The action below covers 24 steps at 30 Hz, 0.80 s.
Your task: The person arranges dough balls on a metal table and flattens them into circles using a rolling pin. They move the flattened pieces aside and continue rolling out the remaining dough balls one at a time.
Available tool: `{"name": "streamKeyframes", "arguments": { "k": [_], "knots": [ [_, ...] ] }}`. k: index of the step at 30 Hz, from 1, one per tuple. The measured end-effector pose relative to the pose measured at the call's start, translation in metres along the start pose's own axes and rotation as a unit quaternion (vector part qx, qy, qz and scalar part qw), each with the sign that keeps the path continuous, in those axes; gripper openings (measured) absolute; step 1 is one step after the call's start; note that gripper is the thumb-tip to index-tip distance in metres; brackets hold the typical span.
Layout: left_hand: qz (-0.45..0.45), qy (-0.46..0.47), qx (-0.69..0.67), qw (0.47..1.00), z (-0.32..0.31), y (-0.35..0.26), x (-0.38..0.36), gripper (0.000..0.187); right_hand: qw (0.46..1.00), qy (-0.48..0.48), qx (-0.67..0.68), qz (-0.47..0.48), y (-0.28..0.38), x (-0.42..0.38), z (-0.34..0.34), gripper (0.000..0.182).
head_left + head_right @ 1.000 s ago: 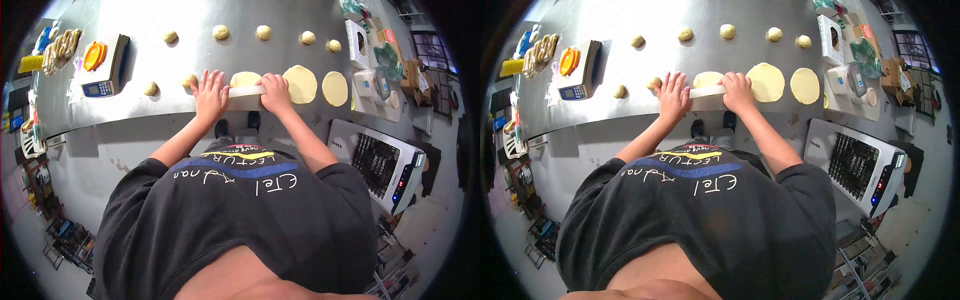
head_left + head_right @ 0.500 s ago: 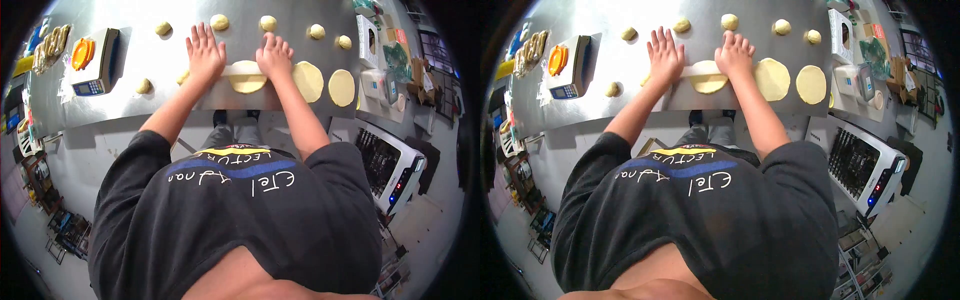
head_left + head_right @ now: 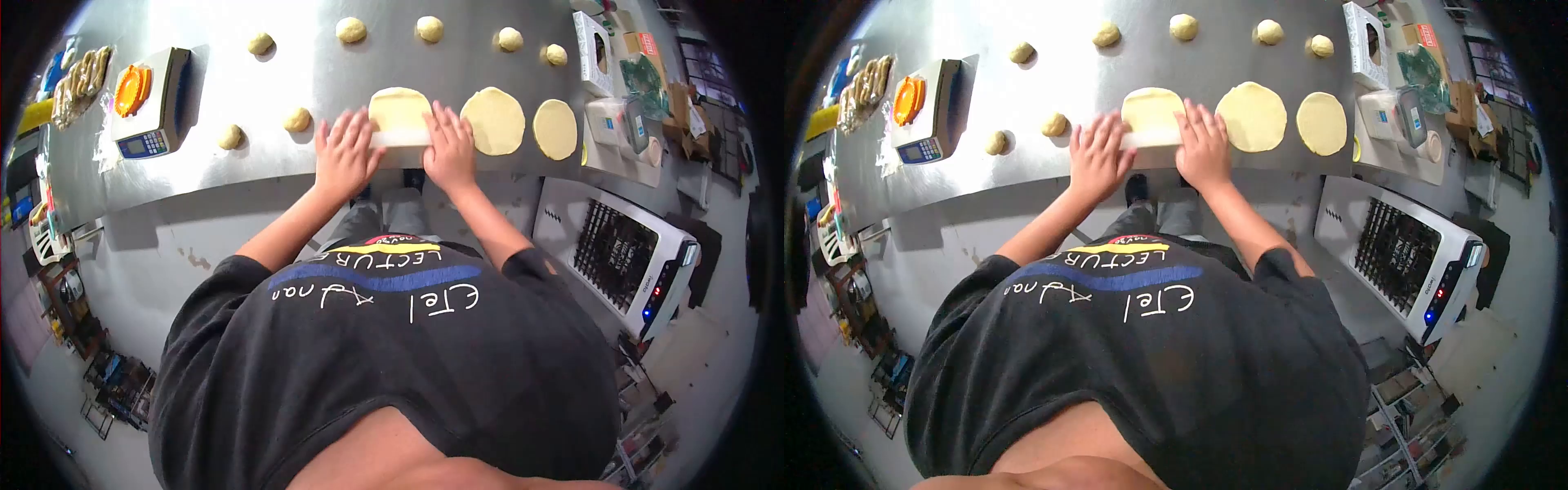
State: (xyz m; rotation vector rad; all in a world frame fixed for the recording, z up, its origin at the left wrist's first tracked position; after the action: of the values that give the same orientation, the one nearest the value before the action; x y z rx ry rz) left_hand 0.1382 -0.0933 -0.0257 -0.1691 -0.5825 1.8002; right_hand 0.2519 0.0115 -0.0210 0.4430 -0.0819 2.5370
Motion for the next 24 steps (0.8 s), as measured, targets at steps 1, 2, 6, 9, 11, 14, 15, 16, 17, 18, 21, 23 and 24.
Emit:
{"name": "streamKeyframes", "arguments": {
  "k": [1, 2, 6, 9, 11, 14, 15, 16, 17, 18, 21, 23, 24],
  "knots": [
    [-0.006, -0.011, -0.048, 0.999, 0.003, -0.001, -0.006, 0.044, 1.0, -0.007, -0.003, -0.002, -0.001, -0.005, 0.005, 0.051],
    [-0.015, 0.004, -0.044, 0.999, -0.001, 0.002, -0.008, 0.046, 0.999, 0.017, 0.024, -0.014, -0.003, -0.011, 0.004, 0.048],
    [-0.117, 0.031, -0.098, 0.988, 0.018, 0.0, 0.02, 0.05, 0.989, 0.078, 0.073, -0.099, -0.002, -0.02, 0.015, 0.03],
    [-0.164, 0.155, -0.101, 0.969, 0.008, 0.015, 0.057, 0.046, 0.968, 0.13, 0.158, -0.146, 0.011, -0.034, -0.014, 0.026],
    [-0.196, 0.147, -0.065, 0.967, -0.01, 0.016, 0.074, 0.047, 0.977, 0.121, 0.077, -0.155, 0.026, -0.034, -0.012, 0.03],
    [-0.242, 0.145, 0.026, 0.959, -0.034, 0.004, 0.099, 0.05, 0.969, 0.139, 0.058, -0.194, 0.017, -0.035, -0.015, 0.042],
    [-0.258, 0.146, 0.082, 0.952, -0.043, -0.006, 0.111, 0.051, 0.967, 0.129, 0.04, -0.216, 0.007, -0.033, -0.014, 0.046],
    [-0.235, 0.182, 0.104, 0.949, -0.054, -0.013, 0.124, 0.053, 0.966, 0.12, 0.028, -0.227, -0.001, -0.031, -0.012, 0.052],
    [-0.238, 0.185, 0.103, 0.948, -0.062, -0.024, 0.134, 0.053, 0.965, 0.121, 0.028, -0.232, -0.009, -0.034, -0.014, 0.052],
    [-0.235, 0.191, 0.126, 0.945, -0.069, -0.031, 0.147, 0.054, 0.964, 0.114, 0.014, -0.24, -0.021, -0.034, -0.016, 0.052],
    [-0.236, 0.178, 0.134, 0.946, -0.085, -0.038, 0.171, 0.056, 0.957, 0.133, -0.001, -0.257, -0.039, -0.034, -0.023, 0.053],
    [-0.239, 0.158, 0.122, 0.95, -0.084, -0.034, 0.169, 0.057, 0.962, 0.133, 0.014, -0.239, -0.035, -0.029, -0.019, 0.051],
    [-0.229, 0.139, 0.096, 0.958, -0.078, -0.026, 0.162, 0.057, 0.962, 0.132, 0.017, -0.238, -0.033, -0.029, -0.018, 0.051]
  ]
}}
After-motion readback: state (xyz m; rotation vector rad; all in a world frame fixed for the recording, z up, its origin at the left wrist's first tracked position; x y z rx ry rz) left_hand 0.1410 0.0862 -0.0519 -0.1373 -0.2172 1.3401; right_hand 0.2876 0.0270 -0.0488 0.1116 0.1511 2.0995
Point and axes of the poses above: each hand's wrist, its own x-axis towards the middle knuckle, its own z-axis out of the back of the hand, y = z × x, the point moved 10 cm from there along x, towards the middle knuckle, and after that the axes turned 15 degrees about -x, right-handed, at the moved point
